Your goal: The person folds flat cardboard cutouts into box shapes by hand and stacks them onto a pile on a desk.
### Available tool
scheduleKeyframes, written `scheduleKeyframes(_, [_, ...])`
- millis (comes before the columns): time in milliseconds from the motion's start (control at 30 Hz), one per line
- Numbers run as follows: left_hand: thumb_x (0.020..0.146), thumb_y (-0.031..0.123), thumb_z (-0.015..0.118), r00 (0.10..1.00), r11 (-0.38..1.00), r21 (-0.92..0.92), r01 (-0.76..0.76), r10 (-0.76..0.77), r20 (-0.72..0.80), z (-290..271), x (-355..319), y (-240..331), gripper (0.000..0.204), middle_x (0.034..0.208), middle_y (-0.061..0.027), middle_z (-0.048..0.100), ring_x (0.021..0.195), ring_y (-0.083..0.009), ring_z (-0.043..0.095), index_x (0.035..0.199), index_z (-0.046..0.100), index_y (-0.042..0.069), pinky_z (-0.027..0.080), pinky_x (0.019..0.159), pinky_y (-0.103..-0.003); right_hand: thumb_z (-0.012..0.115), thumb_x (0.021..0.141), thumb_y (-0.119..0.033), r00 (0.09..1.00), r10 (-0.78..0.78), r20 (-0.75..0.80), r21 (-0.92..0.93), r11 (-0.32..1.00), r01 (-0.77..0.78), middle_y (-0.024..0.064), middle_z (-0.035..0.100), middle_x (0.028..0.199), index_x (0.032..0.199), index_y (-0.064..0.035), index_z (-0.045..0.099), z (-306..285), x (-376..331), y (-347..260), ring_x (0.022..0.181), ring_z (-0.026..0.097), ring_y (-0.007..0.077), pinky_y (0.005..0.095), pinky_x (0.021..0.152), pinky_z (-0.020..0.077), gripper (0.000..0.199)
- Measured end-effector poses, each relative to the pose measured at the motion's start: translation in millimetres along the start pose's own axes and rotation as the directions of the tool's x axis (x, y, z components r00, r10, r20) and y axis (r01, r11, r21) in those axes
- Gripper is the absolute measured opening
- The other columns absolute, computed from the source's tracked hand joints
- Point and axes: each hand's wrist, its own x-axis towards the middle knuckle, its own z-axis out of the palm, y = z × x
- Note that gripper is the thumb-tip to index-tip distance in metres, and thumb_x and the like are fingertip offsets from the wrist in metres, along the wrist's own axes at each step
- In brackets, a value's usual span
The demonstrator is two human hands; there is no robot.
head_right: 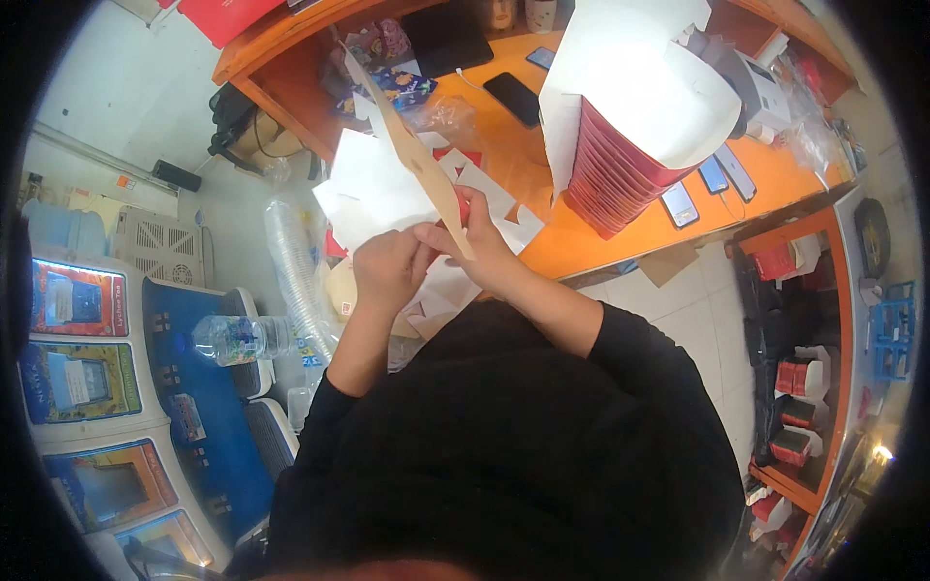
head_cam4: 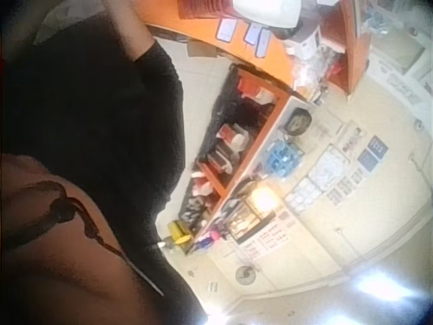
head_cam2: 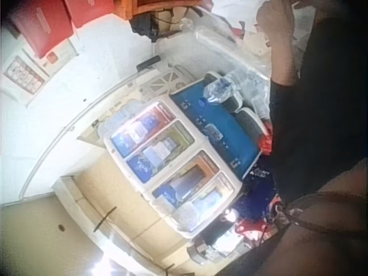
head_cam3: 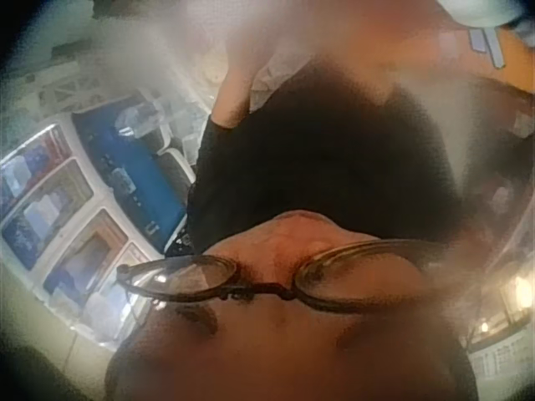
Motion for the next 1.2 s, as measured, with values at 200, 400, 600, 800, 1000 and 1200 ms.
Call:
scheduleKeyframes(200, [0.102,0.04,0.05,0.844,0.314,-0.904,0.289,-0.529,0.087,-12,9,-22,0.039,0.106,-0.0125,0.069,0.096,-0.0241,0.065,0.11,0.066,0.005,0.052,0.083,-0.038,0.086,0.076,-0.01,0.751,-0.615,0.241,-0.161,0.737,0.656,0.0131,0.051,0.133,0.14,-0.008,0.034,-43,45,36,0.126,0.053,0.0255,0.04,0.107,0.0443,0.082])
scheduleKeyframes(400, [0.102,0.034,0.049,0.708,-0.482,-0.854,0.194,-0.534,0.462,-60,20,-57,0.042,0.121,-0.0155,0.064,0.105,-0.0265,0.066,0.128,0.054,0.002,0.056,0.09,-0.042,0.081,0.077,-0.001,0.532,-0.581,0.615,-0.416,0.334,0.846,0.0157,0.049,0.145,0.139,-0.0065,0.048,-54,39,-13,0.135,0.049,0.0293,0.039,0.11,0.042,0.07])
scheduleKeyframes(600, [0.102,0.021,0.05,0.696,-0.15,-0.973,0.177,-0.68,0.232,-52,31,-16,0.038,0.124,-0.0174,0.063,0.109,-0.0284,0.067,0.133,0.047,-0.001,0.059,0.092,-0.045,0.075,0.08,-0.002,0.731,-0.523,0.438,-0.428,0.594,0.681,0.0142,0.05,0.146,0.135,-0.0066,0.055,-50,26,-36,0.13,0.053,0.0306,0.0371,0.102,0.0469,0.058])
scheduleKeyframes(800, [0.1,0.011,0.058,0.691,0.083,-0.965,0.249,-0.713,0.117,-36,19,14,0.028,0.124,-0.0105,0.064,0.112,-0.0248,0.064,0.126,0.058,-0.001,0.053,0.096,-0.038,0.078,0.077,-0.006,0.525,-0.764,0.376,-0.73,0.105,0.675,0.0098,0.067,0.108,0.104,-0.0081,0.068,-2,-15,-46,0.094,0.066,0.0268,0.0361,0.079,0.0482,0.029])
scheduleKeyframes(1000, [0.1,0.012,0.06,0.873,0.923,-0.368,0.113,-0.269,-0.406,-15,5,-5,0.031,0.117,-0.0142,0.067,0.104,-0.0227,0.067,0.125,0.058,-0.007,0.054,0.088,-0.035,0.083,0.068,-0.006,0.319,-0.843,0.433,-0.73,-0.121,0.673,0.0003,0.068,0.082,0.095,-0.0097,0.072,8,-35,-57,0.073,0.065,0.0168,0.0319,0.067,0.0419,0.029])
scheduleKeyframes(1200, [0.1,0.01,0.059,0.929,0.988,-0.154,0.016,-0.072,-0.364,-7,9,5,0.029,0.119,-0.0146,0.067,0.105,-0.0231,0.066,0.125,0.059,-0.005,0.053,0.09,-0.036,0.081,0.07,-0.008,0.235,-0.831,0.504,-0.718,-0.252,0.649,-0.0021,0.064,0.078,0.106,-0.0088,0.074,22,-35,-43,0.067,0.06,0.0154,0.0303,0.068,0.0409,0.037])
